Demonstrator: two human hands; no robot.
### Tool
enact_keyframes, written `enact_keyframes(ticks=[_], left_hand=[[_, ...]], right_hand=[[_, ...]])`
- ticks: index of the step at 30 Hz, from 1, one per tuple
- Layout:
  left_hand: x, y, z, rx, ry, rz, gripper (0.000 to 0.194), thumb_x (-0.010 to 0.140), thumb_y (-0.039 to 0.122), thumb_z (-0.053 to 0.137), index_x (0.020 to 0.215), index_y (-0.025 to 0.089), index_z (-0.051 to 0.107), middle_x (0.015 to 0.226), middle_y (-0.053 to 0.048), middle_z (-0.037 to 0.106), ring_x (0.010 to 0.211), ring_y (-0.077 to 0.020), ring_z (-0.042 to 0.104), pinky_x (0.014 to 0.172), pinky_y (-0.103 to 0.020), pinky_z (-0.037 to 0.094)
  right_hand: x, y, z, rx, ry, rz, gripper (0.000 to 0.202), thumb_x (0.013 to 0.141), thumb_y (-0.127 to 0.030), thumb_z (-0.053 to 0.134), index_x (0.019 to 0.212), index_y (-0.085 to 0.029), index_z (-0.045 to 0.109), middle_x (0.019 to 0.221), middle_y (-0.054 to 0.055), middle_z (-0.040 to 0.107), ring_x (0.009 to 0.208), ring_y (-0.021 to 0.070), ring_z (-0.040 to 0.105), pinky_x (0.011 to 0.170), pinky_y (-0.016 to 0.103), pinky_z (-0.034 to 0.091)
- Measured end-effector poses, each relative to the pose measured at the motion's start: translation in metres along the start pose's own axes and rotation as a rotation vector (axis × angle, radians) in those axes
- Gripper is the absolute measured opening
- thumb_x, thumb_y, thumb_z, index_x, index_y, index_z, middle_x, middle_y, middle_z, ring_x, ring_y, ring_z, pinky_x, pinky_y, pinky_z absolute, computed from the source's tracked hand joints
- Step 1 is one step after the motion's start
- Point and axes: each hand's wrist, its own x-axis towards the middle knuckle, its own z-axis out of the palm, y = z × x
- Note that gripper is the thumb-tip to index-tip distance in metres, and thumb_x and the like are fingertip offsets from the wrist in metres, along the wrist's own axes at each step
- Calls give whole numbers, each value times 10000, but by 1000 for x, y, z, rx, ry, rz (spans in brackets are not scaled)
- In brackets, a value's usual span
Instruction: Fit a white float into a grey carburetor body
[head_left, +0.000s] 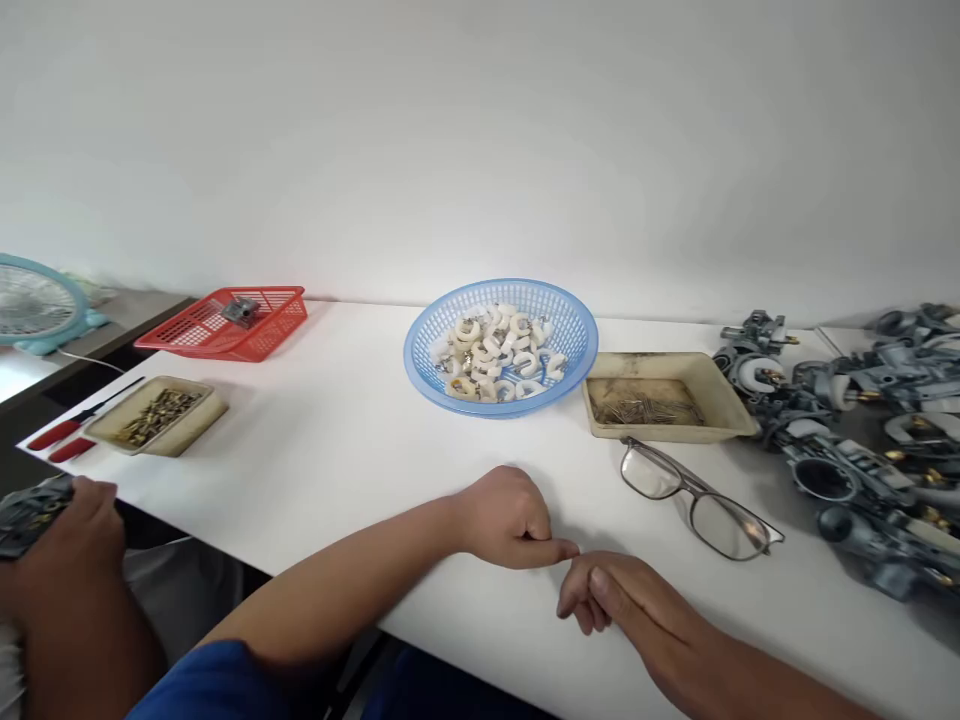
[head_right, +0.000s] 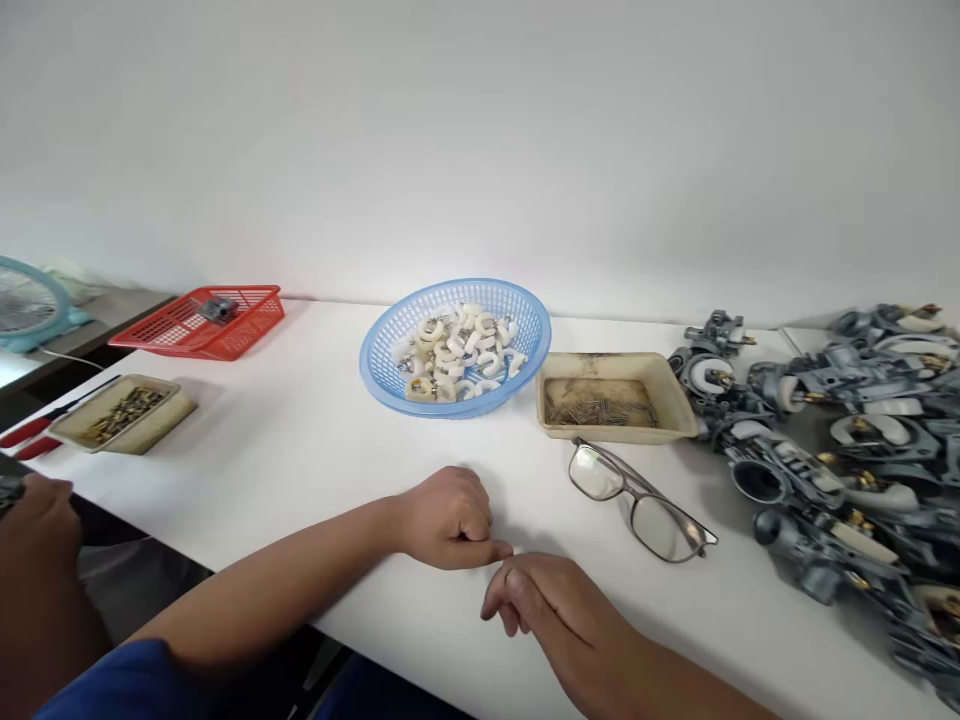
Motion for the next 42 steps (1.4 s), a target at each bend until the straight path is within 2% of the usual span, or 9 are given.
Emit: enact_keyframes(ticks=[5,13,42], left_hand=[[1,-1,-2,-24,-7,35,651,1019,421,545,446,151,393,453,-6,531,460,-78,406,536,-298,258],[2,0,-4,-52,10,61,631,1011,365,572,464,145,349,436,9,493,460,-79,398,539,-312,259],[1,0,-5,-46,-5,54,632,1020,354,554,461,144,347,432,11,458,454,-75,381,549,-311,254]], right_hand=[[2,-4,-2,-29,5,-30,683,1091,-651,207,1031,-212,727,891,67,637,881,204,585,900,390,478],[7,-9,-5,-59,16,-158,678,1123,-572,205,979,-174,735,821,54,655,798,157,597,808,321,478],[7,-9,-5,-50,22,-162,678,1126,-561,217,991,-158,746,829,65,673,793,159,611,790,329,488]])
